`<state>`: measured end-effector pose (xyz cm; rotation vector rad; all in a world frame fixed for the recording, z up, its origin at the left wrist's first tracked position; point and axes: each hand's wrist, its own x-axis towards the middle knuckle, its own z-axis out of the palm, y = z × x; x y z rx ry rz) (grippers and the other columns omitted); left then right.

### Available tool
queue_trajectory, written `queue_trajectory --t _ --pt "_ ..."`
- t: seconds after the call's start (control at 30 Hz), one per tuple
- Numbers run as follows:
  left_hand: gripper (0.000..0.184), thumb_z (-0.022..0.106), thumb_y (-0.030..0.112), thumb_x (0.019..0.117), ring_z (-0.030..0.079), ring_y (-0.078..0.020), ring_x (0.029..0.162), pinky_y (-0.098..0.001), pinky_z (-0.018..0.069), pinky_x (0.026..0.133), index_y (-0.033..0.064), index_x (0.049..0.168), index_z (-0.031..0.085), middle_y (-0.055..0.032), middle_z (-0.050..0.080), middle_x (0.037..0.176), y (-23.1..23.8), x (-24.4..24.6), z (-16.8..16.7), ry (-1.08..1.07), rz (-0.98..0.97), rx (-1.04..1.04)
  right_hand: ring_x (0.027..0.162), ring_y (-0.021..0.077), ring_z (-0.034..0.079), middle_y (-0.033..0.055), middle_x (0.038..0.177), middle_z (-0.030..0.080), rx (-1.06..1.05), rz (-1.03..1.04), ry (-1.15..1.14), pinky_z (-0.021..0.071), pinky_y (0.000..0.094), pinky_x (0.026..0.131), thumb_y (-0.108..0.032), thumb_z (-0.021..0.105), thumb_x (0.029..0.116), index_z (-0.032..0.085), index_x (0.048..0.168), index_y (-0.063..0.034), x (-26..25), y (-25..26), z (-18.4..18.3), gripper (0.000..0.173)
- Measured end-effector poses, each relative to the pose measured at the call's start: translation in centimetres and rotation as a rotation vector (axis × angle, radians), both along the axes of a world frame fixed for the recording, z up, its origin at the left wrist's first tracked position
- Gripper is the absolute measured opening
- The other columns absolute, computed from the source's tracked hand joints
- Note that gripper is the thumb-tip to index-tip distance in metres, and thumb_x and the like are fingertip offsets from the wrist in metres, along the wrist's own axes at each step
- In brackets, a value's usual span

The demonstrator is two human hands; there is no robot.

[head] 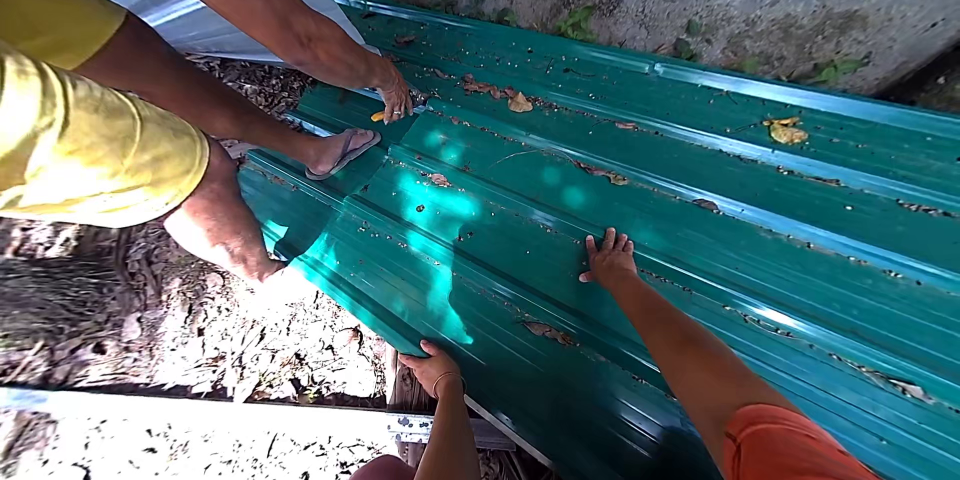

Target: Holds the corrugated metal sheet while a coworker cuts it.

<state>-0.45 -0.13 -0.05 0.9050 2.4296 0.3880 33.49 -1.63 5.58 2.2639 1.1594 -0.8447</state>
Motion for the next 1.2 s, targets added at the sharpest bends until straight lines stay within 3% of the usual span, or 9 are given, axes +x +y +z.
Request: queue_trajectory --t 1.2 --pt "0.069 0.041 0.043 0.1102 0.061 -0.0388 0.127 -0.0532 0.0499 0.104 0.0072 0.163 0.014 -0.0252 0.059 0.14 -0.01 -0.1 0.33 -0.009 -0.013 0.018 0.154 0.0525 0.008 0.0354 0.166 -0.001 0.031 0.008 -0.002 0.0146 0.0634 0.122 -0.05 0.066 0.0968 0.009 0.165 -0.0051 -0.19 -0.17 0.12 0.1"
